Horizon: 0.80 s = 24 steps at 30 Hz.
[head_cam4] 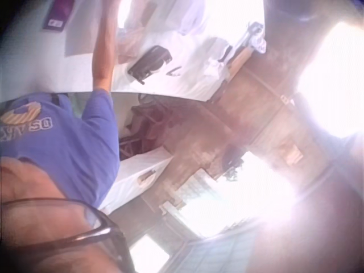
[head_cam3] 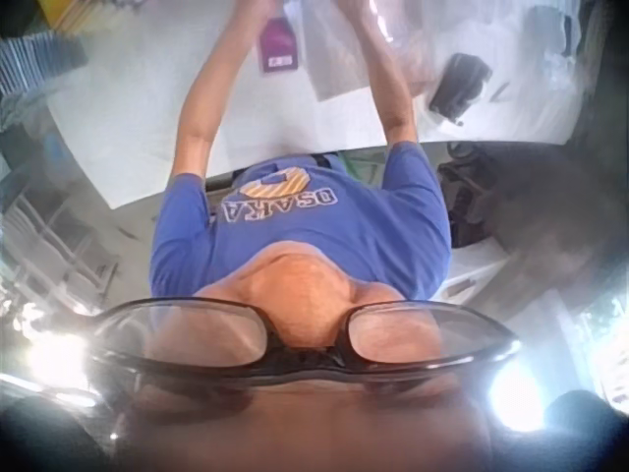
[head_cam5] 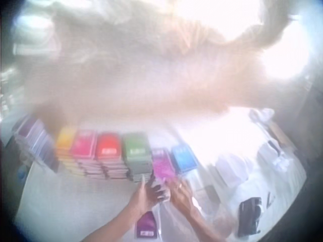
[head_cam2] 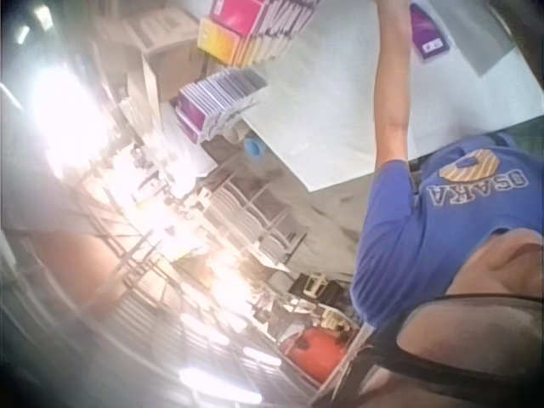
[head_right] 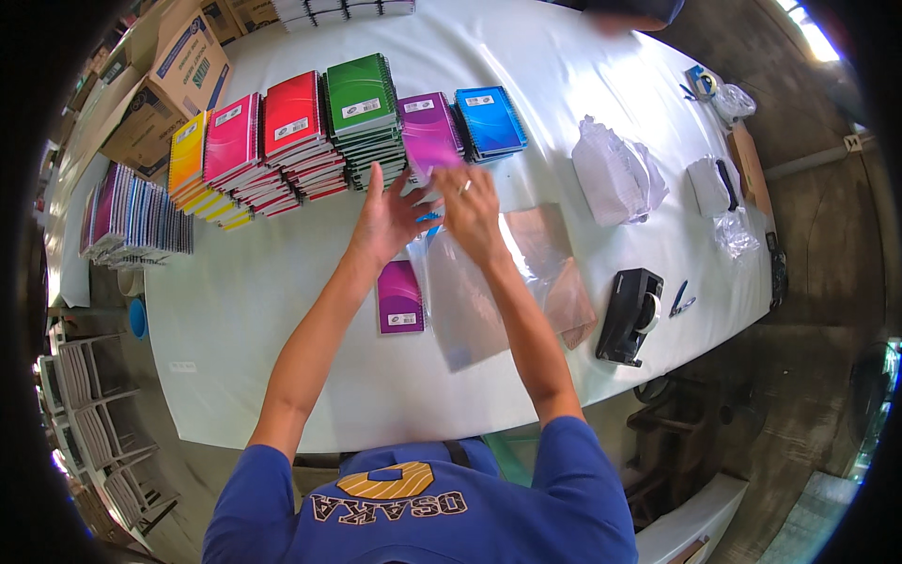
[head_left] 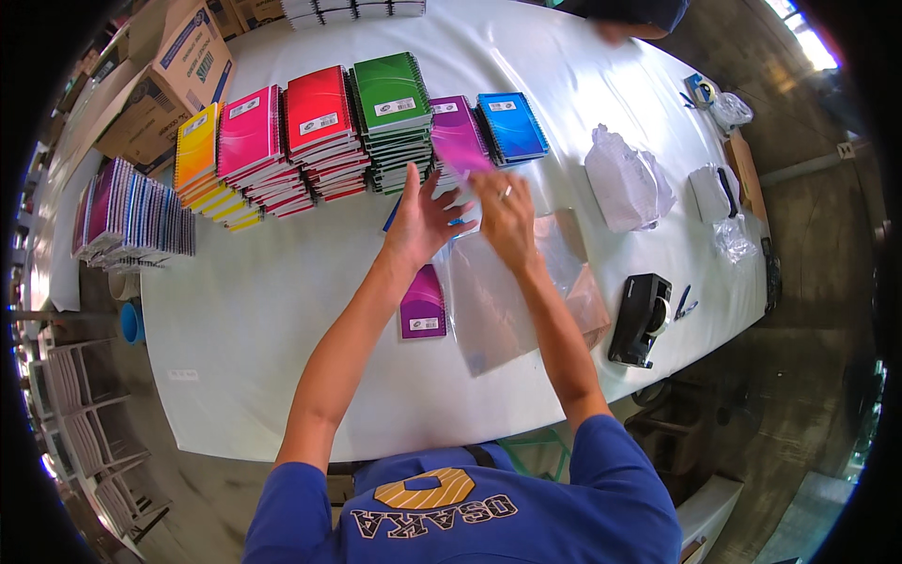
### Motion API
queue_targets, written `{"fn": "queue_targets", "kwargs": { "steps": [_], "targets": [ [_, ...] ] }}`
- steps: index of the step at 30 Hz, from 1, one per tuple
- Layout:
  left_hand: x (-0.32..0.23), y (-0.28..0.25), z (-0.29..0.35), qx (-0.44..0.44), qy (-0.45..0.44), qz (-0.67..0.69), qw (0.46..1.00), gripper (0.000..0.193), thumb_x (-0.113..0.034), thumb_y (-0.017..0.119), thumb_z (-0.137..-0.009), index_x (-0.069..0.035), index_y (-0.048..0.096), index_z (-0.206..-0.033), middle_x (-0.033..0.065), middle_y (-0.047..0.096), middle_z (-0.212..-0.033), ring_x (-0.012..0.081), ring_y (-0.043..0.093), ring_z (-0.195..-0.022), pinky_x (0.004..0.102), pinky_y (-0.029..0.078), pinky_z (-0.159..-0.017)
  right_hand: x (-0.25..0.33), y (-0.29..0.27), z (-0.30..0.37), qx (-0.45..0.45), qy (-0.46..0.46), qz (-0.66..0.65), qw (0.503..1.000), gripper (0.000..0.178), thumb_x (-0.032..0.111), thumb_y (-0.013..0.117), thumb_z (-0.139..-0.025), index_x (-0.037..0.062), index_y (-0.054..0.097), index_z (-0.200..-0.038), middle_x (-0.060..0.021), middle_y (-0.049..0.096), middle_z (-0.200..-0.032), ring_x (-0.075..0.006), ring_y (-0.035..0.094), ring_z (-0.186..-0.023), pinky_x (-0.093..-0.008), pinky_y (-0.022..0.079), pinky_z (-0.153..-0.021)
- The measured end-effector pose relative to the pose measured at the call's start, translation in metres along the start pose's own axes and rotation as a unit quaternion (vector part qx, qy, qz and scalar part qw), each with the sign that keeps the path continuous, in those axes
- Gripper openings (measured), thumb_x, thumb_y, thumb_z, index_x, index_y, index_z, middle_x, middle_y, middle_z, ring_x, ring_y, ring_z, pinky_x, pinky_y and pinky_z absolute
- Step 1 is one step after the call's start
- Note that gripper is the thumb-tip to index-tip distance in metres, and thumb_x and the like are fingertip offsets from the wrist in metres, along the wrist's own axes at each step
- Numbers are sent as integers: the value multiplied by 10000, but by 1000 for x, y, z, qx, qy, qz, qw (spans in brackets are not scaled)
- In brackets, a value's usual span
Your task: The person packages notebooks into plastic sleeves. The person picks up stacks of small notebooks of various colors, places them inside clear plastic sleeves, and then uses a piece of tape to seal the sleeves.
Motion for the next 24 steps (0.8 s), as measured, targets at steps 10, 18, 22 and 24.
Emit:
{"fn": "queue_targets", "kwargs": {
  "steps": [10,18,22,24],
  "targets": [
    [-10,-35,17,-21,43,-106,993,306,-244,566,-946,-76,535,-1200,72,651,-1085,194,658,-959,341,544,-832,-6,-1,-83,4,48,-151,987,371,41,726,-745,56,660,-1110,-99,649,-1169,-276,569,-1141,-421,402,-990],
    [-37,-47,40,33,47,-116,992,543,-465,561,-925,-42,507,-1260,95,645,-1129,196,650,-1011,359,541,-862,5,53,-127,122,-107,-5,987,293,115,657,-784,74,701,-1071,-56,672,-1161,-186,580,-1154,-385,382,-1003],
    [-39,-62,38,46,49,-88,994,612,-496,480,-952,2,470,-1307,159,631,-1161,257,630,-1075,396,510,-933,-2,36,-143,56,-112,-82,989,265,-12,618,-782,106,728,-992,-30,702,-1084,-159,630,-1041,-354,422,-938],
    [-33,-68,36,26,33,-92,995,624,-513,454,-958,6,474,-1304,163,627,-1170,262,621,-1089,402,500,-945,-6,20,-155,31,-46,-201,978,300,-93,599,-764,88,720,-971,-58,705,-1051,-191,653,-982,-372,454,-919]
  ]
}}
Point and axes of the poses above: each hand's wrist, its own z-axis away from the middle knuckle, its own y-axis out of the palm, x = y × z, the point moved 3 cm from there along -z, towards the middle knuckle
